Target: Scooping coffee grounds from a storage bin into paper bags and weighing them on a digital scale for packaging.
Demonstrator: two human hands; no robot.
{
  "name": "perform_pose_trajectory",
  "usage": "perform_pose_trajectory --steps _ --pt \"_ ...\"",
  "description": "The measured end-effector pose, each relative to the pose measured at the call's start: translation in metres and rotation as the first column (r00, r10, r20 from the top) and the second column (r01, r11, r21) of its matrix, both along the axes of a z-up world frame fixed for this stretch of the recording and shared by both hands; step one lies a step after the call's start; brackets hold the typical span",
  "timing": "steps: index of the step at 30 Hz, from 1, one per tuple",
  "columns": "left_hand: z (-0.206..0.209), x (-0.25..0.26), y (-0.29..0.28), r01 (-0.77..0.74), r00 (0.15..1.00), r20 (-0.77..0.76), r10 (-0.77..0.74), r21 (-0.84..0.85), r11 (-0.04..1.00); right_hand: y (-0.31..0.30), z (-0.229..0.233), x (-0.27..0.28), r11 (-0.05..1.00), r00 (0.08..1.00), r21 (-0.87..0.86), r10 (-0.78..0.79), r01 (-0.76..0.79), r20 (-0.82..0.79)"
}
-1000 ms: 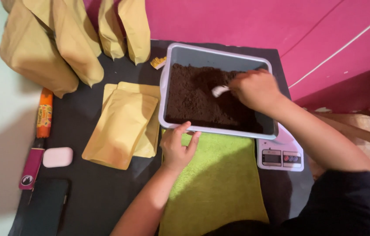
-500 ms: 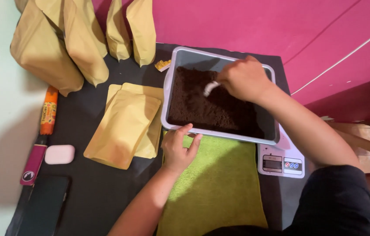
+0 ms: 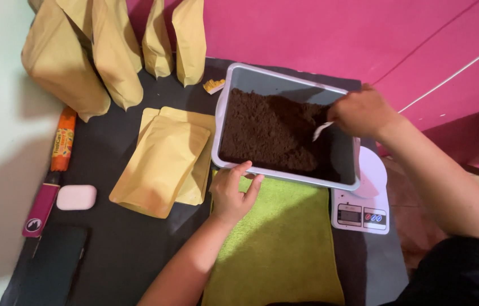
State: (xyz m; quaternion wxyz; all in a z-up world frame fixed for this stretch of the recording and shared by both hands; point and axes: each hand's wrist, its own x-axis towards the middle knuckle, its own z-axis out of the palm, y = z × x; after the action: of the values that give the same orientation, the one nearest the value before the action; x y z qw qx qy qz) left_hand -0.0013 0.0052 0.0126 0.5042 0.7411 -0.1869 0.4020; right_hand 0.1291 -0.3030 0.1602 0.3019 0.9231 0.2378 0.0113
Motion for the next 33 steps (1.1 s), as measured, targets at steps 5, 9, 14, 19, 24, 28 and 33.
perform_pose_trajectory --steps 5,9,14,19,24,28,33 --pt "0.0 -0.001 0.0 0.008 1.0 0.006 -0.009 0.003 1.0 0.015 -0.002 0.011 0.997 0.996 -0.048 -0.056 0.059 0.063" --pt "0.002 0.002 0.0 -0.003 1.0 0.023 0.003 0.003 1.0 0.059 -0.009 0.042 0.96 0.985 0.22 0.156 -0.17 0.08" --pt "-0.007 0.005 -0.002 -0.02 0.999 0.046 0.02 0.001 1.0 0.113 -0.032 0.068 0.813 0.926 0.445 0.311 -0.375 0.212" --pt "-0.001 0.003 -0.001 -0.029 0.998 0.055 0.029 0.001 1.0 0.102 -0.052 0.064 0.835 0.914 0.379 0.329 -0.4 0.239" --pt "-0.001 0.001 0.001 -0.02 0.999 0.031 0.02 0.003 1.0 0.033 -0.003 0.007 0.953 0.988 0.28 0.142 -0.12 -0.059" --pt "0.006 -0.006 0.003 -0.005 1.0 -0.017 0.006 0.052 0.999 0.001 0.033 -0.025 0.989 0.979 0.014 -0.147 0.15 -0.141" --pt "0.0 0.0 0.0 -0.011 0.999 0.037 0.011 0.002 1.0 0.028 -0.003 -0.027 0.992 0.989 0.125 0.05 -0.033 -0.137"
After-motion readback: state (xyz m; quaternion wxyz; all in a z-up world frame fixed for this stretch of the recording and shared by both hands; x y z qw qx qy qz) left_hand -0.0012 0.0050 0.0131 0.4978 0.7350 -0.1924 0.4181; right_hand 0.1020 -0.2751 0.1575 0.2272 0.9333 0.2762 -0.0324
